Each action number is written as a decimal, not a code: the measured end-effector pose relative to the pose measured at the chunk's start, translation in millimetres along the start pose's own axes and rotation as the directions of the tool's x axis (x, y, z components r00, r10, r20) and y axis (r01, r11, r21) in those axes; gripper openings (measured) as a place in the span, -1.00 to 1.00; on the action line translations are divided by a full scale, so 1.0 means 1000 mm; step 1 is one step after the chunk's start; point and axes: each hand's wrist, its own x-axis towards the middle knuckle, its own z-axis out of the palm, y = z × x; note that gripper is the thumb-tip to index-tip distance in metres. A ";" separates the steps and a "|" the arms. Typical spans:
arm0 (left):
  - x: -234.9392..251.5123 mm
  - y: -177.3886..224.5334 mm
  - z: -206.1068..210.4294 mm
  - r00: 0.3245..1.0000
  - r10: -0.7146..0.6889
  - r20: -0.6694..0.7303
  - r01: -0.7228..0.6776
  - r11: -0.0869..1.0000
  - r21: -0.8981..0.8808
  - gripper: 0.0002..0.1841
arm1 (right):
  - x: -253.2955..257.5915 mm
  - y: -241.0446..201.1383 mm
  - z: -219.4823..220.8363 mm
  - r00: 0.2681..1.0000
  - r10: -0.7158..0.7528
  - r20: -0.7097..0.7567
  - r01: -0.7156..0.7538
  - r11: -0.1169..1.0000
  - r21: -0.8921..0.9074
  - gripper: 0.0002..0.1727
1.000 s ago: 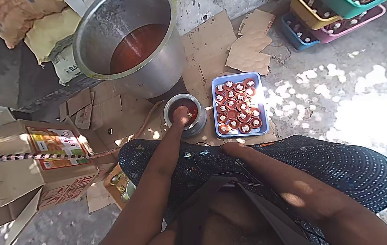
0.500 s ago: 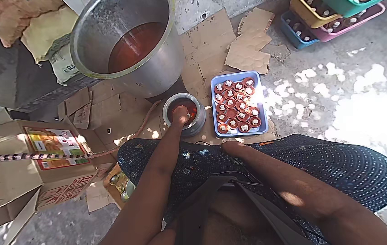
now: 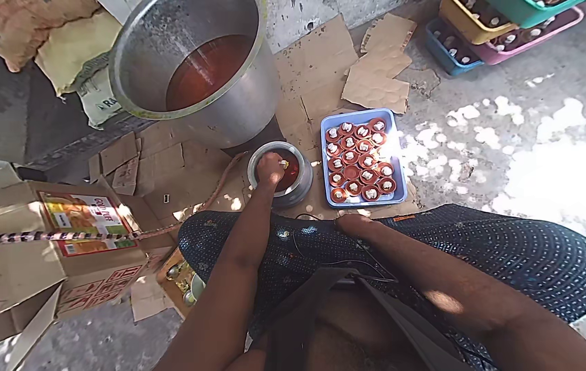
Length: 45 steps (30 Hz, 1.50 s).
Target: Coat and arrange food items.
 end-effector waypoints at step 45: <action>-0.001 -0.005 -0.025 0.982 -0.071 -0.174 0.036 0.980 -0.196 -0.70 | -0.003 -0.002 -0.002 1.000 0.017 0.007 -0.017 1.000 0.014 -0.66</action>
